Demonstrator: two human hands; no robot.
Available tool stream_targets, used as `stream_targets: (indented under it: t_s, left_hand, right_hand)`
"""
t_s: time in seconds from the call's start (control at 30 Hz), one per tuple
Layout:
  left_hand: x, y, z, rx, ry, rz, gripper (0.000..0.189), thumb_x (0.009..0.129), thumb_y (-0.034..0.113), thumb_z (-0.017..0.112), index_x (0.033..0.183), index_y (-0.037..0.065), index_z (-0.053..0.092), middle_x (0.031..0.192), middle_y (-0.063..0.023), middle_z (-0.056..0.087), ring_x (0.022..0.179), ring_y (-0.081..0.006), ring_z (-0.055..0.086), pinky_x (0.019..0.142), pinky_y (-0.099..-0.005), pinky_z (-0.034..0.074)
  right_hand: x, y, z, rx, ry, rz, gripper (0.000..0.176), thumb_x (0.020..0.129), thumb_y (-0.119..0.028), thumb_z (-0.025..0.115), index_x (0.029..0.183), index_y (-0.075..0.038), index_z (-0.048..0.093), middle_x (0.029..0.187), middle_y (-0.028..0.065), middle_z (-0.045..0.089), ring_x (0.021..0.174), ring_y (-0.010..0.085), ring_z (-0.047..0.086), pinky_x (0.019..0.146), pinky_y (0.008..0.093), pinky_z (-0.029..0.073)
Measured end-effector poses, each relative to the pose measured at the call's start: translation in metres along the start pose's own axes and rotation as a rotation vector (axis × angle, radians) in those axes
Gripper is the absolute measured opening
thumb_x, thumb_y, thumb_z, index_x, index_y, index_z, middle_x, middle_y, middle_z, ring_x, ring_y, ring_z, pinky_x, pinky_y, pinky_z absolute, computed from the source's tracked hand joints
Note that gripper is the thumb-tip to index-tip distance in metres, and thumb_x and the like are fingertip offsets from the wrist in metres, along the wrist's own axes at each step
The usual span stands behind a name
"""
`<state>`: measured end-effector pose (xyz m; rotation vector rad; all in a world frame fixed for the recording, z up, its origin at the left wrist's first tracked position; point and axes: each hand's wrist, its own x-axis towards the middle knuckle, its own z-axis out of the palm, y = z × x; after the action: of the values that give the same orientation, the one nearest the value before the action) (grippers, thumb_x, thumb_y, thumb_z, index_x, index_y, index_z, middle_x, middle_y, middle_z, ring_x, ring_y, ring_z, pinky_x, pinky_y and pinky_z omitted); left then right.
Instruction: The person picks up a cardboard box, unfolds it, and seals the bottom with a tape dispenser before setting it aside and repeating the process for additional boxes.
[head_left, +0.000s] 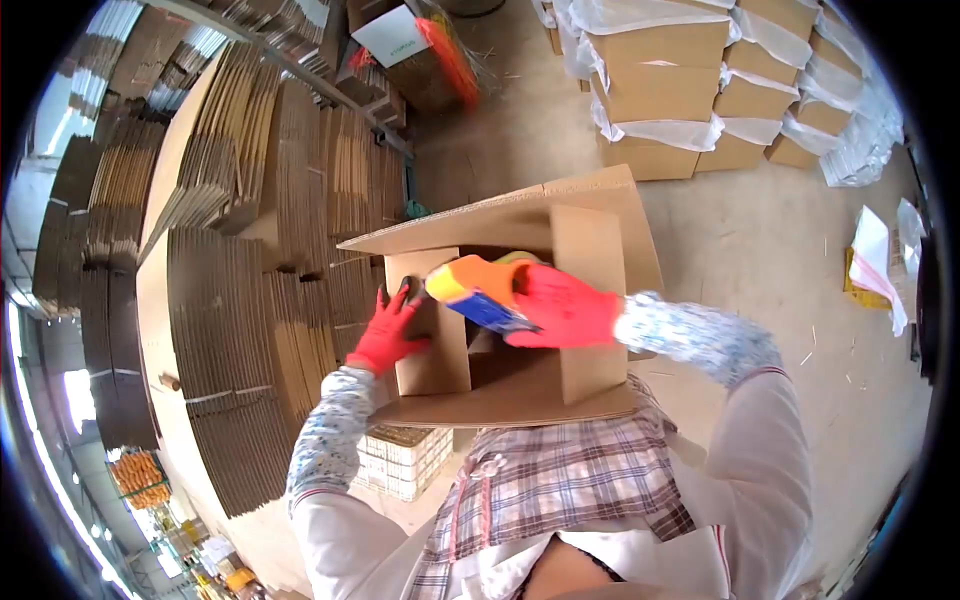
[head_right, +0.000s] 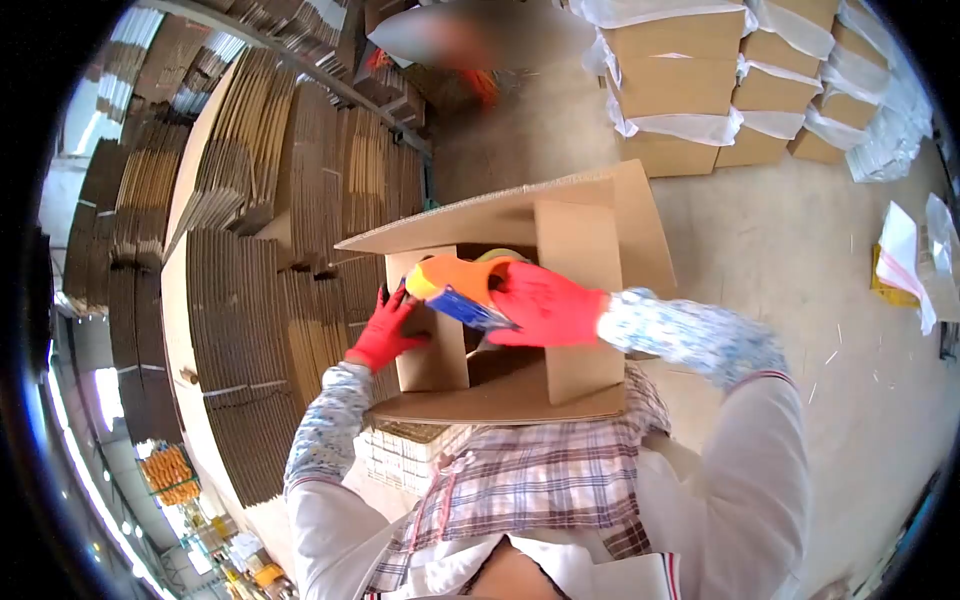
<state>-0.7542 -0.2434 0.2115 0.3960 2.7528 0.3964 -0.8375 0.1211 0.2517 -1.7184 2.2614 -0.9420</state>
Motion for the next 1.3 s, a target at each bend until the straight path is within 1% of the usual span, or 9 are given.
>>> stream_targets:
  t_s: [0.17,0.33,0.47,0.6,0.73,0.83,1.1,1.17,1.3]
  left_hand:
    - [-0.108,0.078,-0.028,-0.063,-0.033,-0.33,0.055,0.087,0.041,0.057,0.136,0.019,0.047,0.143,-0.0138,0.041,0.136,-0.04,0.028,0.109,-0.059,0.018]
    - [-0.092,0.095,0.015,0.144,0.432,-0.396,0.056,0.088,0.043,0.053,0.134,0.012,0.049,0.141,-0.0143,0.043,0.133,-0.0408,0.032,0.109,-0.0593,0.013]
    - [0.004,0.026,0.079,0.175,0.709,-0.45,0.068,0.089,0.042,0.055,0.139,0.0,0.036,0.138,-0.0252,0.041,0.131,-0.0389,0.034,0.106,-0.0555,0.025]
    - [-0.002,0.023,0.052,-1.712,1.108,-0.451,0.049,0.102,0.034,0.034,0.137,0.0,0.042,0.137,-0.014,0.048,0.126,-0.0224,0.045,0.108,-0.0346,0.031]
    - [-0.003,0.006,0.067,-1.54,1.11,-0.377,0.051,0.102,0.037,0.032,0.134,-0.001,0.047,0.136,-0.0146,0.049,0.126,-0.0217,0.045,0.108,-0.033,0.032]
    - [-0.007,0.017,0.05,-0.933,0.771,-0.683,0.049,0.098,0.035,0.045,0.126,-0.005,0.052,0.129,-0.0193,0.055,0.121,-0.0256,0.051,0.102,-0.0313,0.036]
    - [-0.002,-0.026,0.113,-0.766,0.612,-0.994,0.047,0.097,0.038,0.048,0.125,0.0,0.054,0.12,-0.0179,0.06,0.115,-0.0259,0.055,0.097,-0.0325,0.041]
    - [-0.017,-0.041,0.14,-0.498,0.763,-0.655,0.049,0.098,0.039,0.047,0.127,0.0,0.052,0.121,-0.0163,0.059,0.116,-0.0245,0.053,0.1,-0.0332,0.039]
    - [-0.048,0.006,0.011,-1.045,0.807,-0.641,0.048,0.099,0.026,0.04,0.14,0.0,0.037,0.142,-0.0173,0.04,0.133,-0.0261,0.036,0.111,-0.0345,0.023]
  right_hand:
    - [-0.033,0.069,0.128,-0.397,-0.201,-0.156,0.038,0.088,-0.042,0.054,0.083,-0.004,0.05,0.074,0.0104,0.053,0.077,0.0265,0.047,0.078,0.034,0.037]
    - [0.028,-0.012,0.009,-0.078,0.072,-0.197,0.041,0.083,-0.04,0.063,0.09,-0.001,0.054,0.085,0.0165,0.055,0.083,0.0315,0.052,0.079,0.0402,0.041]
    - [0.06,0.026,-0.087,-0.169,0.321,0.278,0.05,0.083,-0.034,0.064,0.115,0.002,0.053,0.113,0.0207,0.054,0.105,0.036,0.052,0.091,0.0415,0.041]
    - [-0.001,0.025,-0.063,-0.108,0.443,0.564,0.063,0.081,-0.025,0.067,0.132,0.001,0.04,0.128,0.0207,0.048,0.114,0.0368,0.048,0.093,0.0404,0.041]
    - [-0.044,0.009,0.02,-0.185,0.441,0.5,0.052,0.077,-0.02,0.07,0.121,-0.001,0.051,0.117,0.0199,0.054,0.107,0.0407,0.05,0.09,0.0433,0.042]
    - [-0.024,0.002,0.003,-0.082,0.202,0.687,0.06,0.075,-0.021,0.072,0.127,-0.003,0.047,0.12,0.0194,0.053,0.109,0.04,0.049,0.094,0.0421,0.04]
    - [0.088,-0.002,0.075,-0.086,0.075,-0.355,0.043,0.074,-0.031,0.068,0.105,-0.004,0.056,0.098,0.0119,0.059,0.093,0.0282,0.057,0.088,0.0382,0.043]
    - [0.09,0.003,0.079,-0.018,0.008,-0.388,0.043,0.073,-0.03,0.066,0.106,-0.005,0.057,0.105,0.0126,0.06,0.1,0.0274,0.057,0.093,0.0382,0.043]
    - [0.062,0.022,0.089,-0.089,-0.076,-0.395,0.039,0.071,-0.022,0.062,0.107,-0.007,0.059,0.114,0.0127,0.061,0.106,0.0273,0.058,0.097,0.0398,0.042]
